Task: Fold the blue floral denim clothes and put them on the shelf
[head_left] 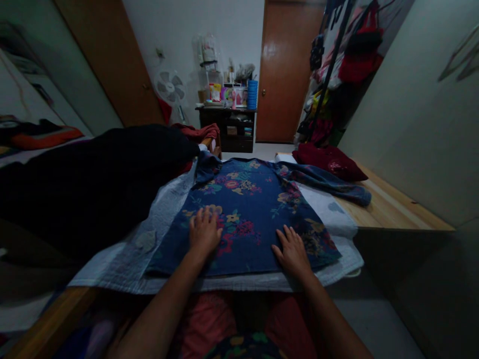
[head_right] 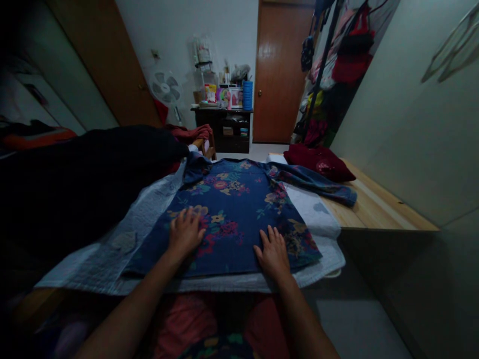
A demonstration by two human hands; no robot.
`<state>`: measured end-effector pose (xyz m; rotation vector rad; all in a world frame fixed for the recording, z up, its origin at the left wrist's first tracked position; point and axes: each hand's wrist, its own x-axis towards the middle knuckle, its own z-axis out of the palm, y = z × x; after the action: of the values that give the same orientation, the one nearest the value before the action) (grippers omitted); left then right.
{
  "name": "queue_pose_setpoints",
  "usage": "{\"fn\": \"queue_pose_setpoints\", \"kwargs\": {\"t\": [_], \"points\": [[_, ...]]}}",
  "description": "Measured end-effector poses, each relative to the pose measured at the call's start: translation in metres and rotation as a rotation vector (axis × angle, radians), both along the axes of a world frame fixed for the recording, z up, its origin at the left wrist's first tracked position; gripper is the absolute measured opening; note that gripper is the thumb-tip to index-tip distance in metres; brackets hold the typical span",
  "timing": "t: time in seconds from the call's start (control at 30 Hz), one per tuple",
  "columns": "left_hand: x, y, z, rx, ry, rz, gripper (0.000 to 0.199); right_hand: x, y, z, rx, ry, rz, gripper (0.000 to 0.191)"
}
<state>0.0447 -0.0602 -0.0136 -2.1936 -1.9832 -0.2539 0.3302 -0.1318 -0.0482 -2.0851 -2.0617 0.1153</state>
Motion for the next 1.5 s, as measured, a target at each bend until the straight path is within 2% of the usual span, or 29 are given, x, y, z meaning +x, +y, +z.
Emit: {"fn": "queue_pose_setpoints", "kwargs": {"t": [0.13,0.23,0.4,0.77,0.9,1.07,1.2,1.3,1.37,1.5], "points": [[0.058,-0.026,-0.014,-0.055,-0.150,-0.398,0.051,0.002,0.000,0.000,0.003,0.018,0.029,0.051],[0.080,-0.037,-0.026,-0.203,-0.211,-0.538,0.056,0.006,-0.002,0.002,-0.007,0.025,0.067,0.049],[0.083,-0.037,-0.030,-0.303,-0.217,-0.543,0.063,0.018,-0.008,0.002,-0.018,0.002,0.068,0.053],[0.084,-0.039,-0.029,-0.305,-0.183,-0.513,0.064,0.030,-0.022,0.005,0.014,-0.014,0.020,0.056],[0.084,-0.040,-0.025,-0.318,-0.179,-0.506,0.063,0.042,-0.024,0.009,0.033,0.029,-0.004,0.049],[0.085,-0.040,-0.022,-0.321,-0.174,-0.508,0.063,0.062,-0.024,0.020,0.105,0.093,-0.047,0.036],[0.085,-0.039,-0.023,-0.324,-0.164,-0.505,0.064,0.080,-0.024,0.036,0.242,0.109,-0.144,0.028],[0.089,-0.040,-0.022,-0.340,-0.156,-0.491,0.066,0.091,-0.023,0.043,0.345,0.055,-0.246,0.030],[0.098,-0.042,-0.019,-0.368,-0.166,-0.539,0.065,0.096,-0.022,0.043,0.353,0.028,-0.320,0.035],[0.125,-0.047,-0.013,-0.441,-0.229,-0.747,0.057,0.097,-0.021,0.041,0.251,0.028,-0.420,0.035]]}}
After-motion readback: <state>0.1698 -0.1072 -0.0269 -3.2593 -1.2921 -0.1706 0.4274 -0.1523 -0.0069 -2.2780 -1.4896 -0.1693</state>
